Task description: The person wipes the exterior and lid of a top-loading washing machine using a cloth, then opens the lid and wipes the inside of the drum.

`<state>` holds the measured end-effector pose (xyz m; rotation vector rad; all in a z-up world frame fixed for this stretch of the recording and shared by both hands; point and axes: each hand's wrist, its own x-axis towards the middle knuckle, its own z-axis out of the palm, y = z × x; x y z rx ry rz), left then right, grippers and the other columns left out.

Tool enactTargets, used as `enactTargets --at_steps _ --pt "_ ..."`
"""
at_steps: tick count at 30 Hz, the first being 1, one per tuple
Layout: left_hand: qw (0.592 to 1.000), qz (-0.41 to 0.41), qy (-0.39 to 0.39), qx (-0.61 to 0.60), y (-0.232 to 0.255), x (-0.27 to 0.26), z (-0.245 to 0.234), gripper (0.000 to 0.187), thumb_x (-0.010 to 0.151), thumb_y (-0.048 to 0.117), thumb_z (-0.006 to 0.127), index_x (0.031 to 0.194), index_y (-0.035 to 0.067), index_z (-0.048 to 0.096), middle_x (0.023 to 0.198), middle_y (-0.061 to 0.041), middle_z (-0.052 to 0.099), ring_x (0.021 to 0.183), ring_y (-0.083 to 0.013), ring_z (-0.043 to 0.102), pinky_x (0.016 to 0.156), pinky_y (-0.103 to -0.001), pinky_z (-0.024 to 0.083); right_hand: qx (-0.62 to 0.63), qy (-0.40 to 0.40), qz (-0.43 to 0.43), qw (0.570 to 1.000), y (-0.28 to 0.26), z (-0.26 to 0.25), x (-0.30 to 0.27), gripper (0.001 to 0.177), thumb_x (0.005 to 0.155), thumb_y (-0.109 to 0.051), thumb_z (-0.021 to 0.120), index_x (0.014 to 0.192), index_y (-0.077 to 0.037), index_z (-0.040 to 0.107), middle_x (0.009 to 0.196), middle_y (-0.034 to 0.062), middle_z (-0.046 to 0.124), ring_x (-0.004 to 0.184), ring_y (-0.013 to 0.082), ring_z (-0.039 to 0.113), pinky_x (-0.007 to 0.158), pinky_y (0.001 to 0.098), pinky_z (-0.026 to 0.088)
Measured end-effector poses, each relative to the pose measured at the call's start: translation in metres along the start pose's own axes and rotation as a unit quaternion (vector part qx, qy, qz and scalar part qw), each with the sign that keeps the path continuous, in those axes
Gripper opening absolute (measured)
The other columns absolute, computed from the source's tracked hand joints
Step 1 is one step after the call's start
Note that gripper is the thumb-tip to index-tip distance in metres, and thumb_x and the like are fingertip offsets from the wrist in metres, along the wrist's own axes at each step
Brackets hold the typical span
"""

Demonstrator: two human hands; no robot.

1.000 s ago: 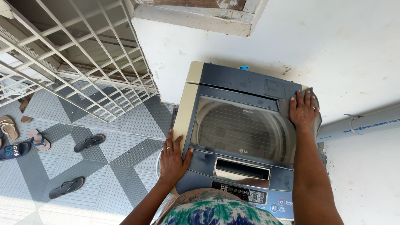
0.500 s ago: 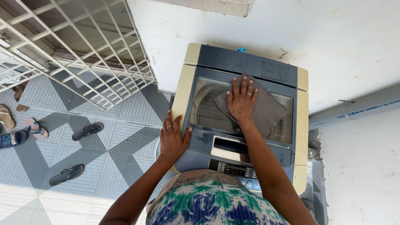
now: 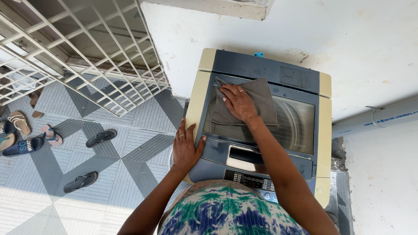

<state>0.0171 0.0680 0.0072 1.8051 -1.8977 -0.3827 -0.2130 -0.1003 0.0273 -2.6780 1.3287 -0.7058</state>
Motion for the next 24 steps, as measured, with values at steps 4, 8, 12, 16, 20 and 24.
enactTargets --at_steps 4,8,12,16,20,24 --pt "1.000 -0.009 -0.011 -0.011 0.002 0.000 -0.003 0.065 0.097 0.046 0.060 0.145 0.004 0.046 0.158 -0.031 0.029 0.139 -0.0499 0.041 0.103 -0.063 0.045 -0.024 0.034 0.009 0.999 0.036 -0.036 -0.048 0.037 0.100 -0.017 0.060 0.136 -0.007 0.064 0.139 0.0062 0.057 0.125 0.0279 0.055 0.114 0.0425 0.043" --pt "1.000 -0.011 -0.011 -0.015 0.003 0.001 -0.005 0.066 0.097 0.047 0.060 0.145 0.004 0.046 0.157 -0.032 0.029 0.139 -0.0503 0.041 0.103 -0.063 0.044 -0.095 0.062 0.118 0.987 0.083 -0.071 -0.119 0.037 0.101 -0.017 0.060 0.136 -0.009 0.066 0.136 0.0101 0.057 0.128 0.0344 0.053 0.113 0.0468 0.042" --pt "1.000 -0.006 -0.016 -0.011 0.002 0.001 -0.006 0.064 0.097 0.045 0.062 0.143 0.003 0.048 0.157 -0.032 0.028 0.138 -0.0515 0.042 0.099 -0.064 0.047 -0.181 0.060 0.279 0.941 0.106 -0.087 -0.183 0.048 0.109 -0.032 0.047 0.151 -0.010 0.056 0.151 0.0162 0.048 0.143 0.0398 0.038 0.122 0.0540 0.028" --pt "0.999 0.021 0.014 -0.028 -0.002 -0.001 0.001 0.063 0.101 0.042 0.064 0.144 0.000 0.047 0.160 -0.032 0.029 0.137 -0.0513 0.045 0.097 -0.062 0.051 -0.139 -0.019 0.422 0.896 0.104 -0.088 -0.200 0.059 0.109 -0.040 0.032 0.160 -0.011 0.040 0.169 0.0111 0.029 0.157 0.0374 0.018 0.127 0.0551 0.007" --pt "0.999 0.029 0.017 -0.015 -0.004 0.000 0.003 0.065 0.100 0.043 0.066 0.144 -0.001 0.048 0.160 -0.031 0.028 0.138 -0.0520 0.045 0.095 -0.062 0.052 -0.133 -0.015 0.398 0.907 0.066 -0.084 -0.207 0.060 0.110 -0.038 0.035 0.160 -0.007 0.040 0.169 0.0180 0.028 0.156 0.0405 0.015 0.123 0.0596 0.005" --pt "1.000 0.024 0.009 -0.002 -0.006 0.001 0.008 0.066 0.102 0.048 0.062 0.144 -0.001 0.049 0.161 -0.030 0.028 0.138 -0.0512 0.044 0.100 -0.062 0.050 -0.116 -0.038 0.329 0.936 0.012 -0.082 -0.215 0.059 0.112 -0.041 0.037 0.160 -0.005 0.044 0.168 0.0223 0.032 0.156 0.0429 0.020 0.124 0.0594 0.007"
